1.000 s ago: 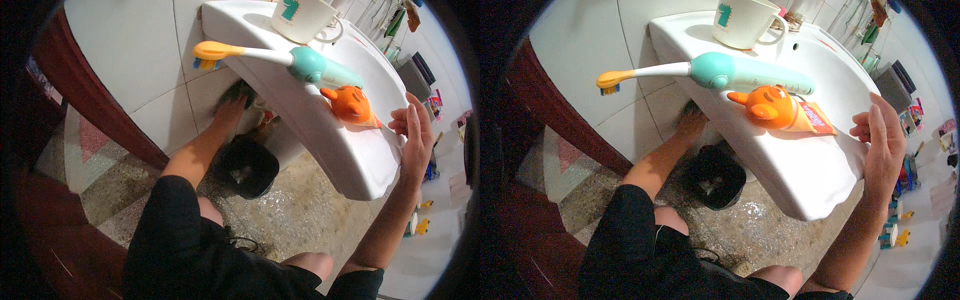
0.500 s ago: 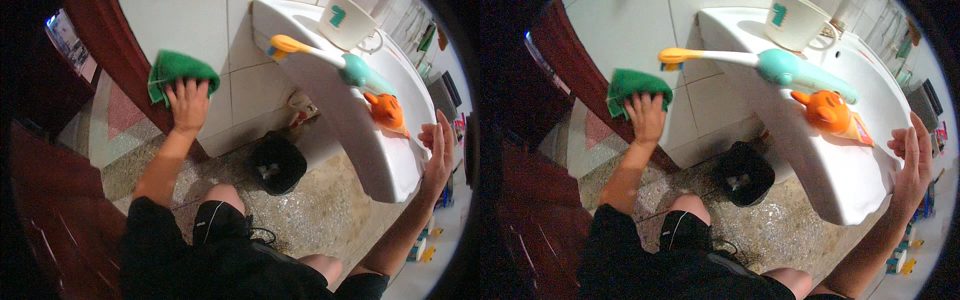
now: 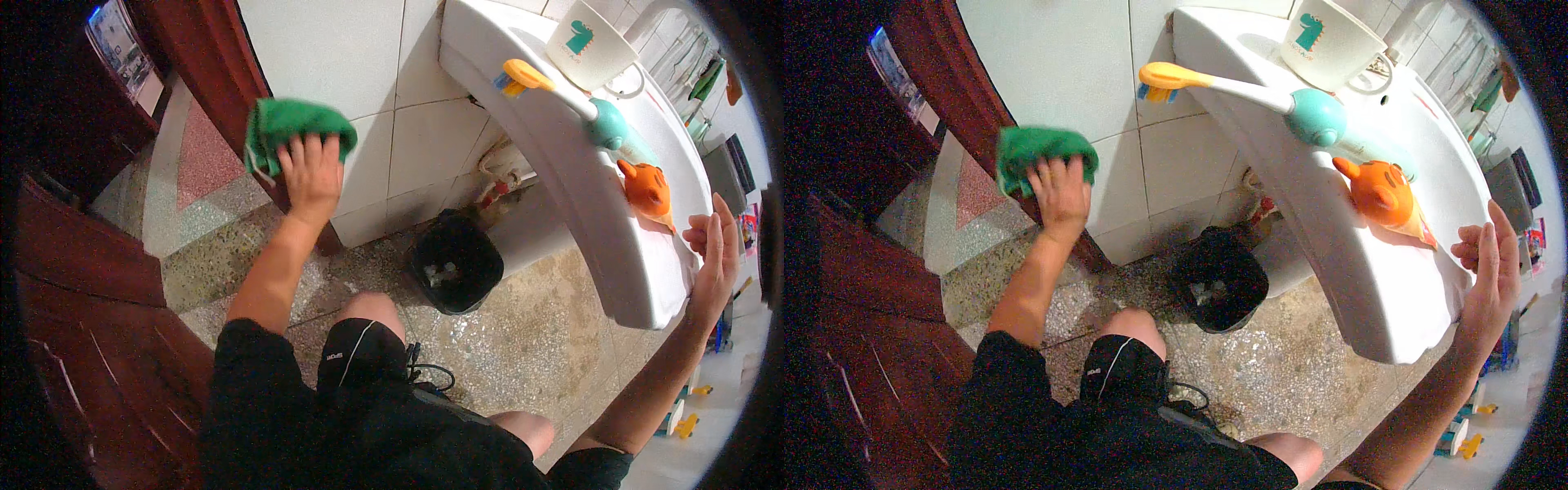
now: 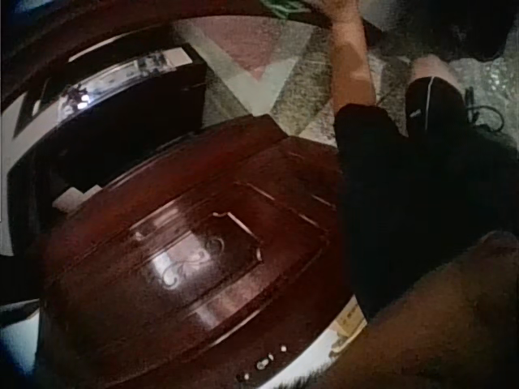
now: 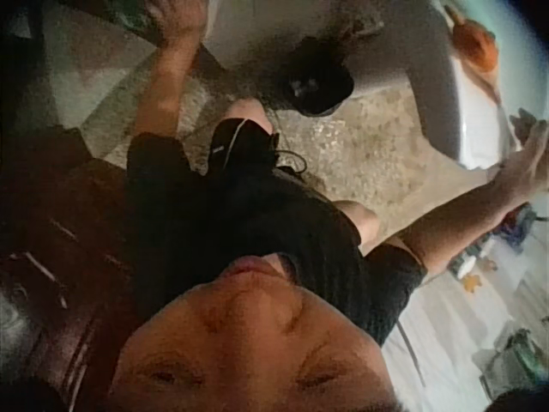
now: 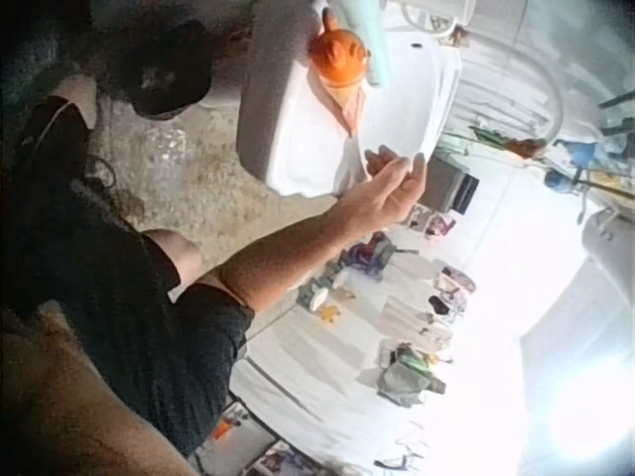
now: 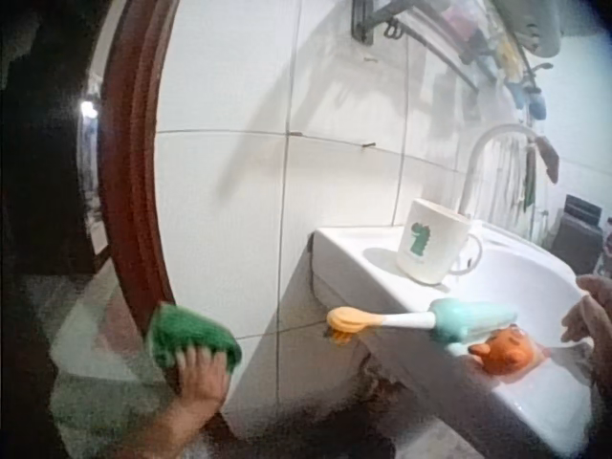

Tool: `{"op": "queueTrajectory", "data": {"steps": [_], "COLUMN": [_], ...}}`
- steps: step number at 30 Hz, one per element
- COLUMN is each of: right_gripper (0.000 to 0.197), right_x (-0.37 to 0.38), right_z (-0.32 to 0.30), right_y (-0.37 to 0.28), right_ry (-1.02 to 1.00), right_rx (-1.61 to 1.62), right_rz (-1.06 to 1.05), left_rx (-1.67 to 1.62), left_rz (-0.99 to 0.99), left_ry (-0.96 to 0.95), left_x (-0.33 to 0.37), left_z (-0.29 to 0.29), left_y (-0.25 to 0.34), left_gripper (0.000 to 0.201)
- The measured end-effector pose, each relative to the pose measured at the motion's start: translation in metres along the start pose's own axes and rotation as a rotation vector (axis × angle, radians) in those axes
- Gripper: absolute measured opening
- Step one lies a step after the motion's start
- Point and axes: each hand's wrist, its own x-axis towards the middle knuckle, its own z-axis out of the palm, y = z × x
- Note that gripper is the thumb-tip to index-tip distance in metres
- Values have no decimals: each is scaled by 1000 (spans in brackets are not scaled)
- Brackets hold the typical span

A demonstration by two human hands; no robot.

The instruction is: The person cleans the bathroom by wiping the walls, sink, and sink pedestal with a cloth. The person then scrubs and wipes down the wall tiles, pipes, and shower fixtures using the cloth and a brush.

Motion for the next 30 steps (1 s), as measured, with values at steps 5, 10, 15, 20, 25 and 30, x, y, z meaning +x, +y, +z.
{"op": "queueTrajectory", "data": {"steps": [5, 10, 15, 20, 25, 30], "right_gripper": [34, 33, 32, 32, 32, 33], "right_x": [0, -1, 1, 1, -4, -2], "right_z": [7, 0, 5, 3, 4, 5], "right_y": [-1, -2, -2, 3, -10, -10], "right_ry": [-7, -6, -11, -44, -33, -26], "right_rx": [-33, -42, -4, 1, -18, -36], "right_rz": [-26, -18, -62, -40, -22, -55], "left_rx": [-173, -234, -26, -149, -167, -81], "left_rz": [-68, -202, 54, 138, 148, 179], "left_ry": [-200, -234, -78, -58, 13, -335], "left_x": [-108, -37, -22, 15, -32, 6], "left_z": [64, 9, 31, 19, 15, 20], "left_y": [-11, -2, 17, 45, -17, 23], "left_gripper": [46, 58, 50, 46, 50, 52]}}
